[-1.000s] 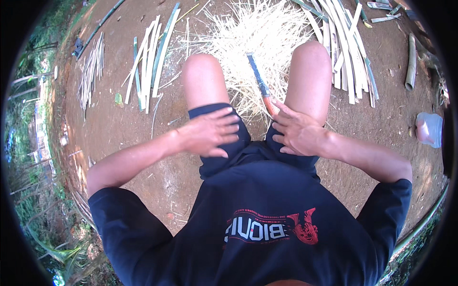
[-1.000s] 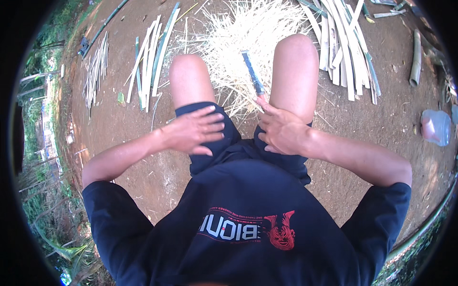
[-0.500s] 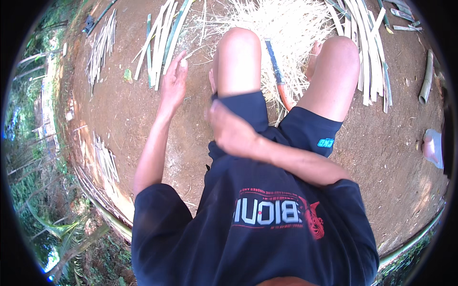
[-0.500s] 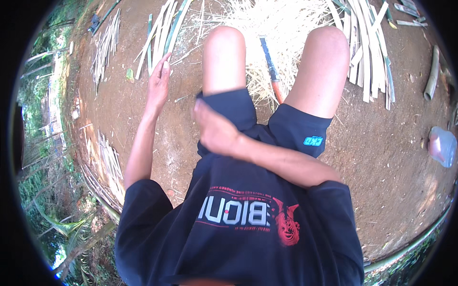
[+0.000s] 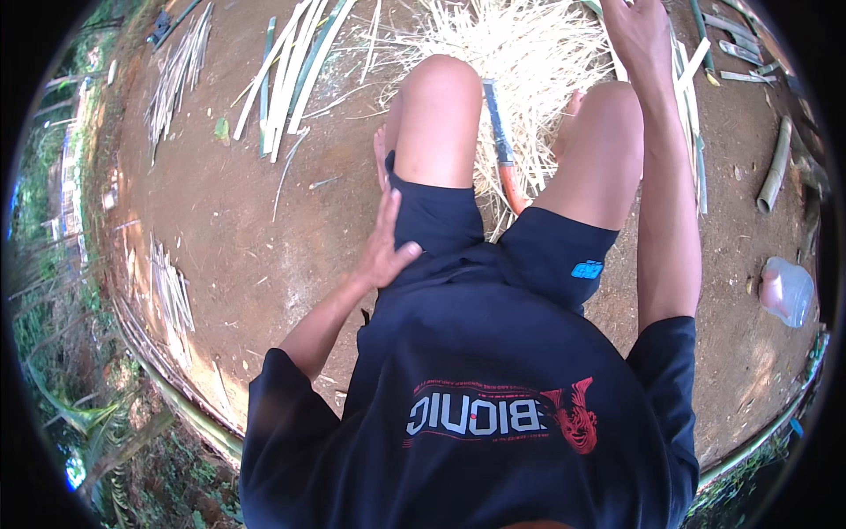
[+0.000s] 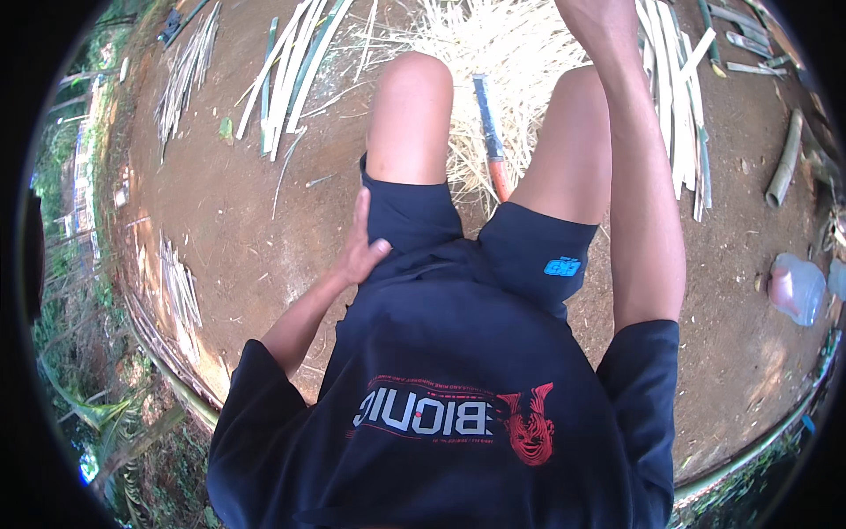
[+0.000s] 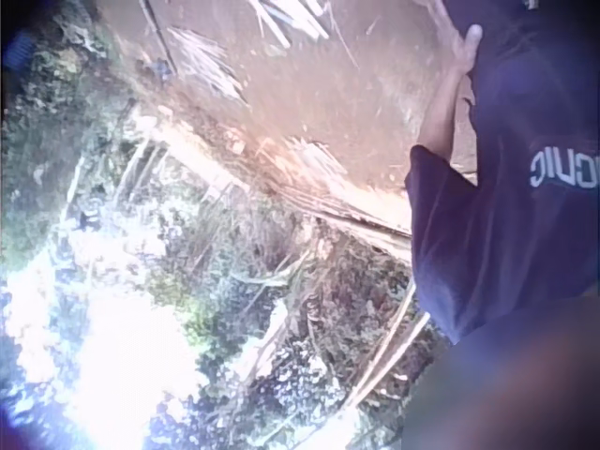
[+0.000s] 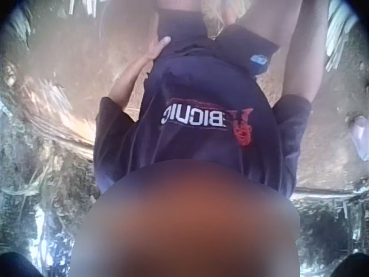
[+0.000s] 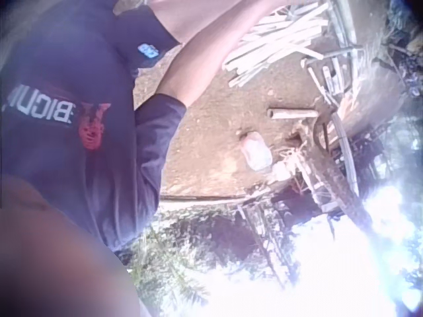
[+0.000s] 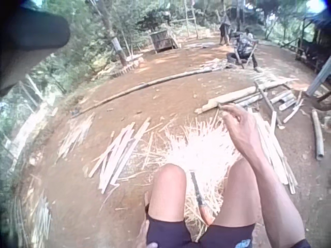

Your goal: The person sits on the ground and uses a knife to split long bamboo strips into thinner slivers. They hold the bamboo with one hand and use the knife to shave and split the material, creating a pile of thin bamboo fibers.

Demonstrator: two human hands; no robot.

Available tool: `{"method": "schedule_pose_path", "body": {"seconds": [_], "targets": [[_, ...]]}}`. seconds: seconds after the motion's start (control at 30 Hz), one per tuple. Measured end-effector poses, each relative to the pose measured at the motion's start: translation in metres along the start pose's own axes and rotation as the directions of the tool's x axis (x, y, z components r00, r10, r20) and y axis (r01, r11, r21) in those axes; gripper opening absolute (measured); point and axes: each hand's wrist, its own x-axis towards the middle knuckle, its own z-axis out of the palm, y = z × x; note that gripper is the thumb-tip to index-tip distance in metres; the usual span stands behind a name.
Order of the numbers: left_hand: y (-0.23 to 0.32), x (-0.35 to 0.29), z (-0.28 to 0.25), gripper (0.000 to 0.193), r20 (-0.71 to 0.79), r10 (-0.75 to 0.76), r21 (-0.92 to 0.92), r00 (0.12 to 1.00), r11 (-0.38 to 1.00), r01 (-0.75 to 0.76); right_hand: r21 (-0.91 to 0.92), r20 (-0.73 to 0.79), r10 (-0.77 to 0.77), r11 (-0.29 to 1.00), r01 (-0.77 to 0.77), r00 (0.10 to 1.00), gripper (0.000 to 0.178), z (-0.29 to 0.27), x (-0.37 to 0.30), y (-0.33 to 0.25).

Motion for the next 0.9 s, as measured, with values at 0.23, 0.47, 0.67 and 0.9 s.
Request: {"method": "schedule_pose_path", "body": {"seconds": [0.23, 0.47, 0.67, 0.9], "targets": [[-0.03, 0.074, 0.003, 0.068, 0.347, -0.412, -0.899, 0.842, 0.109, 0.424, -0.282, 0.306, -0.087, 0.943, 0.178, 0.948, 0.023, -0.016, -0.076, 0.066], [0.098, 0.14, -0.065, 0.074, -0.264, -0.241, -0.868, 0.934, 0.482, -0.121, -0.227, 0.115, -0.034, 0.972, 0.059, 0.993, 0.021, -0.059, -0.091, 0.044], [0.098, 0.158, -0.021, 0.048, -0.184, 0.307, 0.507, 0.934, 0.844, -0.177, -0.242, -0.03, -0.106, 0.966, 0.095, 0.994, 0.019, -0.05, -0.108, 0.047], [0.089, 0.155, -0.026, 0.041, -0.137, 0.349, 0.519, 0.927, 0.822, -0.233, -0.257, -0.066, -0.173, 0.954, 0.151, 0.983, 0.015, -0.063, -0.135, 0.05]]}}
